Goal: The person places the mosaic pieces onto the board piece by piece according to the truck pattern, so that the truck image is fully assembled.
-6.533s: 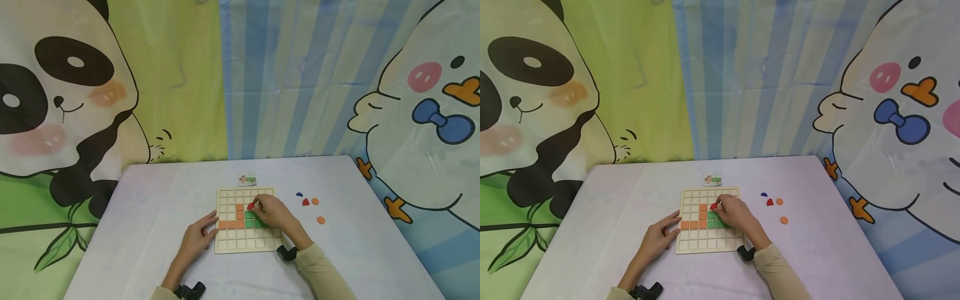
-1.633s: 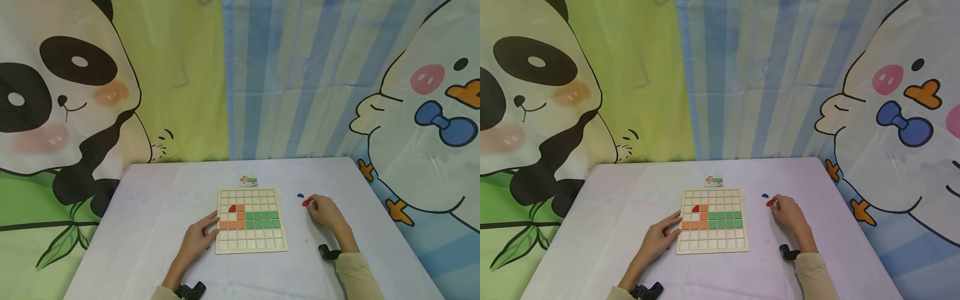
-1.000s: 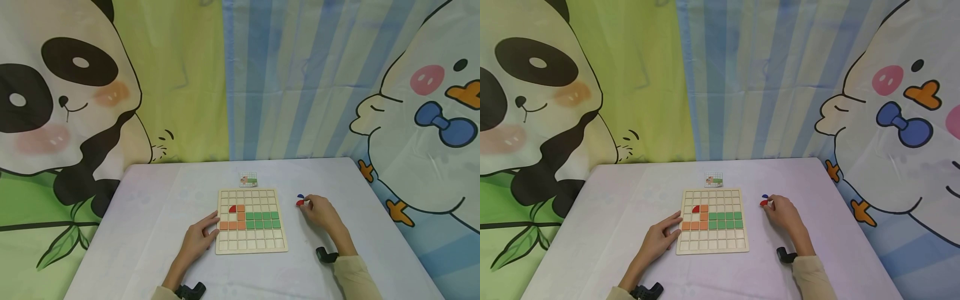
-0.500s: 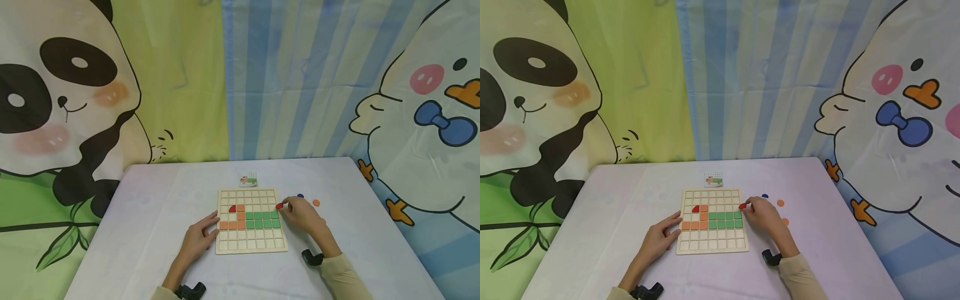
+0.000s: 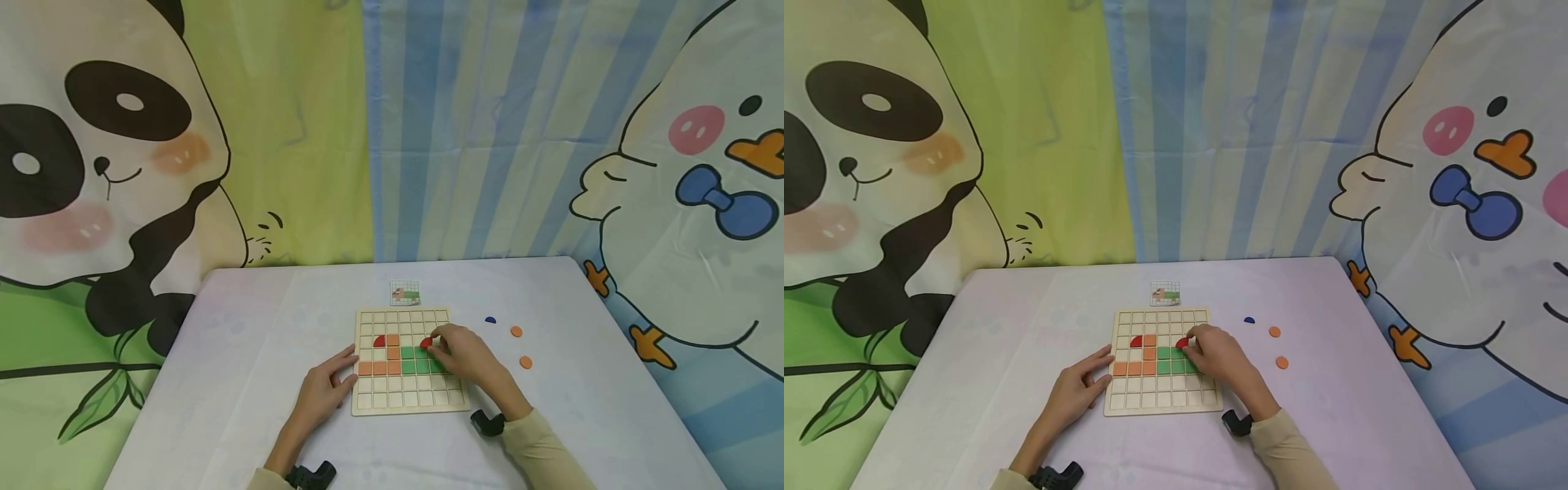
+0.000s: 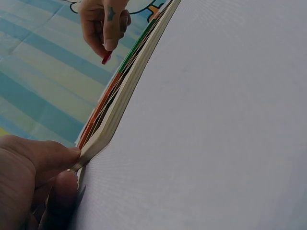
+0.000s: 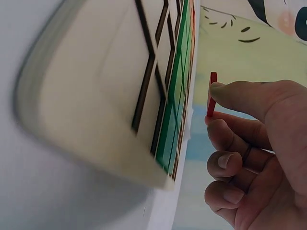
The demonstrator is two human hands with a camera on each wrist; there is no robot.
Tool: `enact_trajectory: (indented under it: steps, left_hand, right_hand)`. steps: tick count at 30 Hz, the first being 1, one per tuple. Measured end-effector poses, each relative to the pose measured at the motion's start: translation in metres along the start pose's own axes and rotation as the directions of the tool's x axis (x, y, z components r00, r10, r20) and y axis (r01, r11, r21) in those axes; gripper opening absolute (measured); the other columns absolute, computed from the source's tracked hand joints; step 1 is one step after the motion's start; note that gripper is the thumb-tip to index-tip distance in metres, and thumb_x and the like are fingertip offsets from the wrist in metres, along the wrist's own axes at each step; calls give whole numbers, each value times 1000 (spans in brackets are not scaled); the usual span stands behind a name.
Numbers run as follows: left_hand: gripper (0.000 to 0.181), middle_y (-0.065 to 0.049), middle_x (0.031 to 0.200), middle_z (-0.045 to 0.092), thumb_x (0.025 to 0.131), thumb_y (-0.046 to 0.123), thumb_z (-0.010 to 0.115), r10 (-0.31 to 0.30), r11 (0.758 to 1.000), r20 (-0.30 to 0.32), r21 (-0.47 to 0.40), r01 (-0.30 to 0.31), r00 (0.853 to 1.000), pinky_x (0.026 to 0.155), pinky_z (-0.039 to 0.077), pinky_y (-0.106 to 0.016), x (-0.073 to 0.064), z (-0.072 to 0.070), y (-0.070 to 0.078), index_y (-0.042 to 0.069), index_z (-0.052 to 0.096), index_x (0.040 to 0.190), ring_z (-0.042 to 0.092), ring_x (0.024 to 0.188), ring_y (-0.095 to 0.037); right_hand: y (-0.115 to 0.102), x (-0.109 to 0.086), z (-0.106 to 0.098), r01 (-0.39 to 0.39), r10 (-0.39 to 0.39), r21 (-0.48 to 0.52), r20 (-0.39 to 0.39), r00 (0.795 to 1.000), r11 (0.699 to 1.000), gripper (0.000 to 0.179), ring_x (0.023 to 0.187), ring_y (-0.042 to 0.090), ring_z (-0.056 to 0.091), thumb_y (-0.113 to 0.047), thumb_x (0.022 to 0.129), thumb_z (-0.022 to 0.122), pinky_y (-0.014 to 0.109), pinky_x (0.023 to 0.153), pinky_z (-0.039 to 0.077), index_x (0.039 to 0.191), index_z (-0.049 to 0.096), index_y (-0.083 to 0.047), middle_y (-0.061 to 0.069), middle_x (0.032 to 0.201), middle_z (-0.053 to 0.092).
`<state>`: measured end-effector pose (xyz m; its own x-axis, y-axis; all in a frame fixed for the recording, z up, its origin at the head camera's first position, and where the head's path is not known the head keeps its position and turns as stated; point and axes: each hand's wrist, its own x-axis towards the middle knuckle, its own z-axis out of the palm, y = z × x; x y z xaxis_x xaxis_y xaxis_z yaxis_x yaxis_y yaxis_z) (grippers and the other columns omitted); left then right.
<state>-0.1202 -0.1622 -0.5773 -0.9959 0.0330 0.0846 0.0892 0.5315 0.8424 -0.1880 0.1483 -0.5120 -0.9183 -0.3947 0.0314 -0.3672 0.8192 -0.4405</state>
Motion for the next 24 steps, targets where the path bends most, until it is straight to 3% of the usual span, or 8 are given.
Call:
enact_trajectory:
  steps: [16,24]
  left_hand:
    - [45,7,153,64,93,11,80,-3,1000,18,-11,3,1000,43,42,-24,1,-2,-1,16,73,137,49,46,-6]
    - [45,6,151,65,94,11,80,19,1000,15,-18,-19,1000,42,42,-24,1,-2,-2,17,73,137,49,45,-4]
  right_hand:
    - [-38,16,26,160,-158,-35,50,986,987,27,67,4,47,-32,100,75,20,60,42,117,75,-11,-10,78,56]
    - [-56,25,34,206,-202,-68,59,978,976,27,71,6,50,-34,101,73,21,62,43,116,74,-11,-6,91,68]
